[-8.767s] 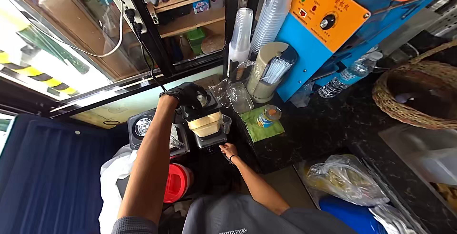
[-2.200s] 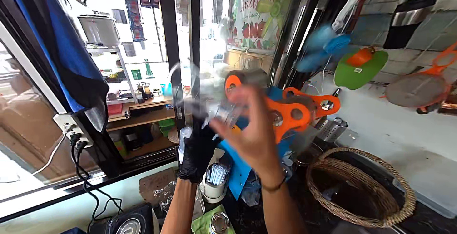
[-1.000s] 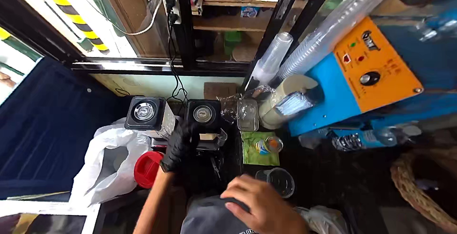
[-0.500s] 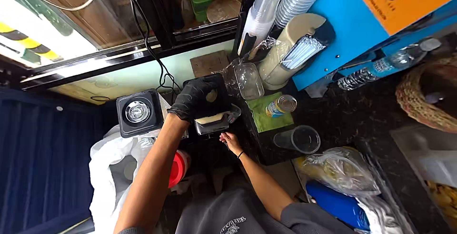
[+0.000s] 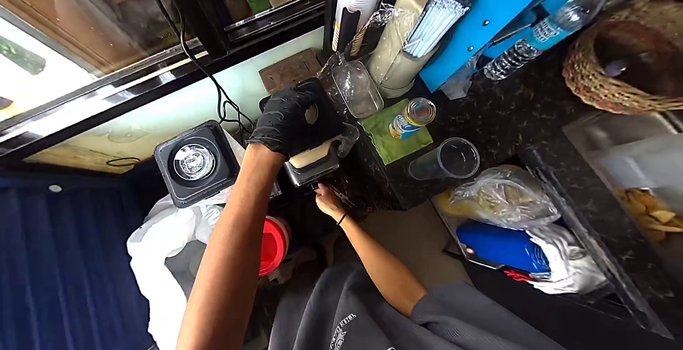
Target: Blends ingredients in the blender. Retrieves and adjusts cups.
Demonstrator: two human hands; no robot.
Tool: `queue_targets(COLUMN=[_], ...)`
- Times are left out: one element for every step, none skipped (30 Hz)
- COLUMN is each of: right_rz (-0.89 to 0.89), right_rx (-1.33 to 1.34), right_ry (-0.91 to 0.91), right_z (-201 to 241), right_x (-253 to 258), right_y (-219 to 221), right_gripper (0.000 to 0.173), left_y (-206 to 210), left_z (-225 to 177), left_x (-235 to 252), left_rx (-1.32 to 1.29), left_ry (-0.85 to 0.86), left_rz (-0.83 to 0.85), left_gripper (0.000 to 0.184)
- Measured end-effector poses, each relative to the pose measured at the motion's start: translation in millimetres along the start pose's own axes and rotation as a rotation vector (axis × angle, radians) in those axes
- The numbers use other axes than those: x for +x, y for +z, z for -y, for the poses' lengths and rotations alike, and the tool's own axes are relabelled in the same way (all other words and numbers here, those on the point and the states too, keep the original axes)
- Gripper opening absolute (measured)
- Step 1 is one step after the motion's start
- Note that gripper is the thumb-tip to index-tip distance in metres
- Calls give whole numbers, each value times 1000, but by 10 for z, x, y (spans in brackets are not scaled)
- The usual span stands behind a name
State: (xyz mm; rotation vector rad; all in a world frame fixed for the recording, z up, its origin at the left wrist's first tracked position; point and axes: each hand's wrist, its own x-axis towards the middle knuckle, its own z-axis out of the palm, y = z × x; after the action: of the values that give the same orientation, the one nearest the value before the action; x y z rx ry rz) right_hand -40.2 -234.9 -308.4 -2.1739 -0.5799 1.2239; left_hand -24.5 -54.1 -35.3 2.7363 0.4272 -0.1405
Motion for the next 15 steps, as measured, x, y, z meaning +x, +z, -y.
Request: queue_targets(right_rz=[-8, -30, -57, -86, -118, -160, -203, -229, -249, -275, -315, -341, -343, -326, -295], right_rx=[-133, -264, -365, -441, -503, -552, -586, -607, -603, -562, -470, -342, -184, -2, 180], right_ry=[16, 19, 6, -19, -55, -99, -147, -185, -205, -195, -142, -59, 25, 68, 79], right_z=[65, 116, 142, 144, 112, 54, -17, -79, -123, -155, -177, -201, -241, -299, -341], right_x=[-49, -94, -126, -152, -164, -161, -156, -162, -188, -221, -240, -223, -154, -40, 90], right_y=[-6, 13, 57, 118, 193, 265, 312, 321, 284, 208, 104, -17, -127, -199, -228], right_gripper=[51, 54, 56, 58, 60, 62, 63, 62, 60, 55, 47, 40, 39, 40, 41], left_y=[3, 13, 18, 15, 18, 22, 24, 22, 14, 10, 13, 20, 30, 33, 21], left_z=[0, 6, 7, 2, 3, 7, 10, 10, 10, 8, 13, 20, 28, 22, 9], left_x=[8, 18, 23, 30, 40, 50, 54, 48, 45, 43, 48, 57, 60, 53, 50], left_rx=[1, 7, 14, 28, 43, 53, 52, 46, 42, 47, 49, 53, 51, 44, 41], left_ry=[1, 4, 4, -3, -14, -24, -29, -32, -35, -37, -29, -21, -10, 0, 3], left_rz=[-2, -2, 1, 14, 27, 32, 30, 23, 24, 27, 24, 28, 19, 10, 10], left_gripper=[58, 59, 60, 61, 61, 61, 61, 60, 59, 59, 58, 59, 60, 61, 60])
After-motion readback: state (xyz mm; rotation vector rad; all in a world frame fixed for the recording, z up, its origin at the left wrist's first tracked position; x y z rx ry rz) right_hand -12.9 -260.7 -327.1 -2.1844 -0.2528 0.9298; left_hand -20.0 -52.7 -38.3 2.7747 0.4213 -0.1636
